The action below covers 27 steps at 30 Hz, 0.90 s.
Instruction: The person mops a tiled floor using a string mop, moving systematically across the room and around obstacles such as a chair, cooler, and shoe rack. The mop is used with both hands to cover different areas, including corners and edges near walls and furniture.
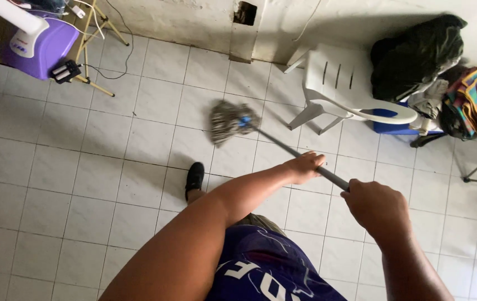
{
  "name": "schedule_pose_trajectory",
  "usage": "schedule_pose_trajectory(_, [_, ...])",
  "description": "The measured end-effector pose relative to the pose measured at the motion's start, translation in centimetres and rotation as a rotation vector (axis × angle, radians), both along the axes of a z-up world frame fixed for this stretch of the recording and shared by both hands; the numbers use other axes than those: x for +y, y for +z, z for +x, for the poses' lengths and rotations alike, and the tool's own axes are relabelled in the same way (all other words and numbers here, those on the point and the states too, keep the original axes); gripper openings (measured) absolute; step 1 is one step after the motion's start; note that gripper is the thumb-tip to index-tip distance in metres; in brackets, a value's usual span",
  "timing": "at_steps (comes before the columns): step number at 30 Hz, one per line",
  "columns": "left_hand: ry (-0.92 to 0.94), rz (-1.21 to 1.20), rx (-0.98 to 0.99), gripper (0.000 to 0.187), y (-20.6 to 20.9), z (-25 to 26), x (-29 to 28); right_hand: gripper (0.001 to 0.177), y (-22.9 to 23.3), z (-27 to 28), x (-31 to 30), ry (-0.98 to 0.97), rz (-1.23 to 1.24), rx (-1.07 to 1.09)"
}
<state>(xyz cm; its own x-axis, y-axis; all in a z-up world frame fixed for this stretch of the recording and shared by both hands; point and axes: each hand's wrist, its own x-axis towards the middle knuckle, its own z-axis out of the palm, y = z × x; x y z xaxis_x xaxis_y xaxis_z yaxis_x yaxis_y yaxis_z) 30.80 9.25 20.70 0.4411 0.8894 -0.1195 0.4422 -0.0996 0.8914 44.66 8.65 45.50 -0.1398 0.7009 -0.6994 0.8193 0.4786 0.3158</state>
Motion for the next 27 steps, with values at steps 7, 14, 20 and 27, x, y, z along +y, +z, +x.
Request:
schedule_pose_trajectory(7, [0.085, -0.081, -0.004, 0.012, -0.7, -3.6, -1.7, 0.017, -1.9, -1.7, -1.0, 0.326, 0.147, 0.077])
schedule_pose_trajectory(14, [0.281, -0.149, 0.143, 0.014, -9.7, -15.6, -9.7, 0.017, -9.8, -10.8, -1.8, 0.445, -0.080, 0.246])
schedule_pose_trajectory(20, [0.275, -0.256, 0.494, 0.031, -10.3, -25.7, -16.3, 0.022, -15.6, -19.1, -7.3, 0.349, -0.210, 0.405])
schedule_pose_trajectory(27, [0.230, -0.321, 0.121, 0.040, -2.4, -22.0, -16.6, 0.018, -8.5, -17.0, -10.0, 0.169, -0.040, 0.134])
